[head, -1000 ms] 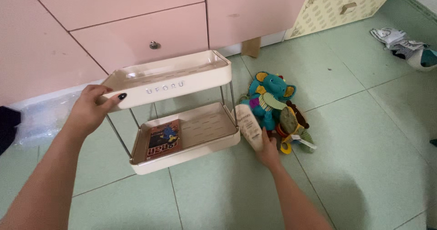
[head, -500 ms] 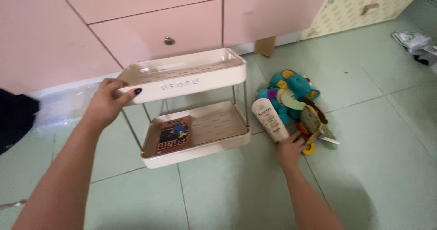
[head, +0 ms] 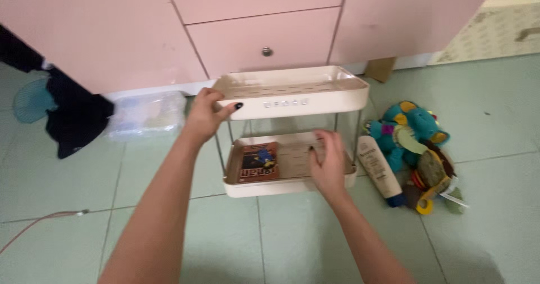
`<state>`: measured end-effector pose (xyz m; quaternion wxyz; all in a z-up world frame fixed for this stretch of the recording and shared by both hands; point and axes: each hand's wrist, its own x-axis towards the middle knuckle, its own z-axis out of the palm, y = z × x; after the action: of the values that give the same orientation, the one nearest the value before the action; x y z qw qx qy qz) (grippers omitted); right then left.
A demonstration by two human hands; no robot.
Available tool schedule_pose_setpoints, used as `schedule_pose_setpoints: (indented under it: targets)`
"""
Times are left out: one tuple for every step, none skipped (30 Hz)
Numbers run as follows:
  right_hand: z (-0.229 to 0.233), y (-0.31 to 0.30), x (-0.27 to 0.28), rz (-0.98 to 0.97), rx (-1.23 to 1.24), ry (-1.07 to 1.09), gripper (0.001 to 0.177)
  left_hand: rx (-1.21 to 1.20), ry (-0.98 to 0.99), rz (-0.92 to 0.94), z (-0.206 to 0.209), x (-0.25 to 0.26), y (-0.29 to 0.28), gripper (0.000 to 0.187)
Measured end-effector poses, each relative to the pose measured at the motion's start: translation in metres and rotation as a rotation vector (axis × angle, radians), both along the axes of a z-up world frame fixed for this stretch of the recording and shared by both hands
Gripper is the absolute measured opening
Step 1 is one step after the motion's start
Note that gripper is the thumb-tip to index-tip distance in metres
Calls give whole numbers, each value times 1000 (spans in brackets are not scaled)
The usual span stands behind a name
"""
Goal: The person disassembles a two-tiered plastic storage rack. They remove items from the top tray, then detach the clear plastic lid and the two beige trays from the metal frame. The person then removes the metal rods from the tray slots, separating the components.
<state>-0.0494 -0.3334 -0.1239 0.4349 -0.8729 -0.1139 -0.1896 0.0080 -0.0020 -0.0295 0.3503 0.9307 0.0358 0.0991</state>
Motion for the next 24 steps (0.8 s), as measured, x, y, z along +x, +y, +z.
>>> schedule_pose_setpoints:
  targets:
    - [-6, 10, 13, 36, -1, 155, 44, -29, -16, -6, -1, -1, -1, 50]
    - [-14, 18, 23, 70, -4, 309, 43, -59, -32, -14, -1, -2, -3, 50]
    - [-23, 22, 29, 122, -119, 406, 44, -89, -47, -23, -1, -3, -5, 50]
    - [-31, 22, 34, 170, -235, 503, 46, -63, -74, -23, -1, -4, -6, 50]
    - [-39, 24, 37, 216, -352, 599, 48, -37, -100, -23, 0, -6, -8, 50]
    - [-46, 27, 38, 207, -428, 688, 51, -11, -124, -24, 1, -8, -10, 50]
    - [-52, 30, 38, 197, -505, 777, 54, -49, -94, -14, 2, -11, -11, 49]
    - [-55, 34, 40, 185, -584, 862, 56, -87, -67, -3, 4, -12, -13, 48]
    - [-56, 39, 41, 174, -569, 878, 58, -126, -41, 8, 6, -13, -14, 47]
    - [-58, 44, 42, 162, -555, 896, 59, -121, -36, 14, 7, -14, -15, 47]
    - [-58, 50, 44, 150, -540, 914, 61, -117, -32, 20, 8, -15, -16, 47]
    - [-58, 56, 45, 154, -538, 965, 61, -113, -28, 25, 10, -15, -17, 47]
    - [-59, 65, 47, 158, -535, 1016, 62, -103, -55, 16, 11, -16, -19, 47]
    - [-59, 72, 48, 162, -531, 1068, 63, -92, -82, 6, 12, -16, -20, 46]
    - [-60, 77, 50, 154, -465, 1094, 62, -80, -109, -4, 13, -16, -21, 46]
    - [-62, 83, 52, 146, -398, 1118, 60, -74, -93, 7, 14, -17, -21, 46]
    - [-64, 87, 54, 139, -331, 1141, 58, -67, -78, 17, 15, -18, -22, 45]
    - [-67, 88, 55, 152, -286, 1149, 56, -61, -62, 29, 16, -19, -22, 44]
    - [-70, 88, 55, 165, -241, 1157, 54, -58, -66, 34, 17, -20, -23, 44]
    - [-73, 89, 56, 178, -196, 1164, 52, -55, -69, 38, 18, -21, -23, 44]
    - [-77, 90, 57, 175, -231, 1170, 52, -52, -72, 42, 19, -21, -23, 43]
    - [-81, 91, 59, 172, -267, 1175, 52, -65, -52, 50, 20, -22, -25, 44]
    - [-85, 92, 59, 169, -302, 1180, 52, -79, -32, 57, 20, -22, -26, 44]
    - [-88, 94, 60, 132, -298, 1184, 51, -91, -13, 63, 21, -22, -27, 44]
